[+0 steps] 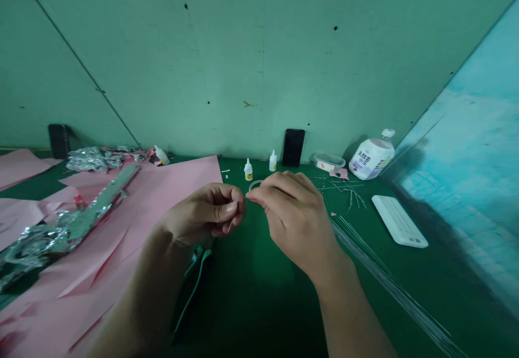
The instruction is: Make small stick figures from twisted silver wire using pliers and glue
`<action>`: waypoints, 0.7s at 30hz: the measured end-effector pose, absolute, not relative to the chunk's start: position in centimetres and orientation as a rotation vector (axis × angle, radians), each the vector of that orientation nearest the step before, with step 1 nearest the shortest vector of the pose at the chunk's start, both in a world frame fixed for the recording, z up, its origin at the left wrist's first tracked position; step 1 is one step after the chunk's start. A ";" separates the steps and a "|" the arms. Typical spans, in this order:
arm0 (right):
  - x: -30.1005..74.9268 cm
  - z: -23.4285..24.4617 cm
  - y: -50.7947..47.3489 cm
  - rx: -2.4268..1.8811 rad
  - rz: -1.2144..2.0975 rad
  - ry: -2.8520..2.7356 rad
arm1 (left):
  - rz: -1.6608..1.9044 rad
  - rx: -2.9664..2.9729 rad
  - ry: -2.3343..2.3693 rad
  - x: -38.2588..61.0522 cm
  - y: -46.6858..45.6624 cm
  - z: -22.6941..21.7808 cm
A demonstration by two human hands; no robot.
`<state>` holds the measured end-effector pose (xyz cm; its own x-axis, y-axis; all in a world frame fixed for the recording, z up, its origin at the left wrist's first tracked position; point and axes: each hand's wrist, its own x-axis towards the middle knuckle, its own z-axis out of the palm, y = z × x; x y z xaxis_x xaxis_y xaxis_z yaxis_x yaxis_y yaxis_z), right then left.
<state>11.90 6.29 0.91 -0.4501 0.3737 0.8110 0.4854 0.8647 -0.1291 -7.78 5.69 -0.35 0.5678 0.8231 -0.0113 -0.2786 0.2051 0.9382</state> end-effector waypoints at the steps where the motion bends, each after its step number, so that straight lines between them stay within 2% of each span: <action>1: 11.9 0.9 6.2 -0.632 -0.124 -2.086 | 0.833 1.107 0.575 -7.7 5.7 -0.4; 6: 11.8 0.7 5.9 -0.675 -0.042 -2.060 | 0.917 1.081 0.507 -7.1 5.9 -0.9; 21: 11.2 1.0 5.6 -0.706 -0.062 -1.896 | 1.066 1.119 0.340 -6.4 5.7 -1.5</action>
